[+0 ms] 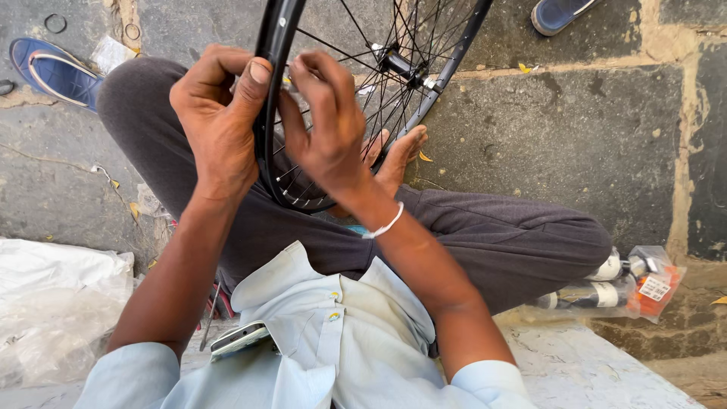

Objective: The person sits on the ground and uses a small abrasive tool to rub the inner surface of a bicycle rim. They rotate the wheel to access different sections and continue the rubbing motion along the rim's interior.

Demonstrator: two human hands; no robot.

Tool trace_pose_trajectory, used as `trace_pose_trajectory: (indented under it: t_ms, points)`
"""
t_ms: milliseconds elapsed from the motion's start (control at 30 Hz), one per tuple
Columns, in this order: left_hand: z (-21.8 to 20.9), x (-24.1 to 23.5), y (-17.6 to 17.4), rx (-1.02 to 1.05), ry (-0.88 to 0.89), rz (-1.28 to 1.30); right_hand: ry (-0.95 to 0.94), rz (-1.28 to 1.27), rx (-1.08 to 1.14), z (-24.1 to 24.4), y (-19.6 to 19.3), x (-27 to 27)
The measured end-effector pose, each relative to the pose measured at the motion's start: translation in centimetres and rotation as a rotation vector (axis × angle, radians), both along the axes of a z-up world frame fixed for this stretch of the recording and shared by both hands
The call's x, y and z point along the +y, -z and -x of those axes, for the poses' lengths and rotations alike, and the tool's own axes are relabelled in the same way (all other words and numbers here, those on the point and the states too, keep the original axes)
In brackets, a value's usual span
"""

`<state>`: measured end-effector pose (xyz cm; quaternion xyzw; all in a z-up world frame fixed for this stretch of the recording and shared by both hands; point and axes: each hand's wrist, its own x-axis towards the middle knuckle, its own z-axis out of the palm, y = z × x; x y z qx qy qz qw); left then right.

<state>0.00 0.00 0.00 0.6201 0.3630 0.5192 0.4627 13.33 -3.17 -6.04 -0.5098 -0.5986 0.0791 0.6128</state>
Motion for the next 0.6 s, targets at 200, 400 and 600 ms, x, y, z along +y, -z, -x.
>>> trace_pose_trajectory:
  t_ms: [200, 400, 600]
  points:
    - [-0.7, 1.3, -1.9, 0.076, 0.006, 0.043, 0.032, -0.057, 0.032, 0.4, -0.9, -0.4]
    - [-1.2, -0.4, -0.9, 0.057, -0.104, 0.05, 0.176, 0.238, -0.042, -2.6, -2.2, -2.2]
    - [-1.0, -3.1, 1.5, -0.199, -0.052, 0.175, -0.638, 0.423, 0.293, -5.2, -4.2, -1.7]
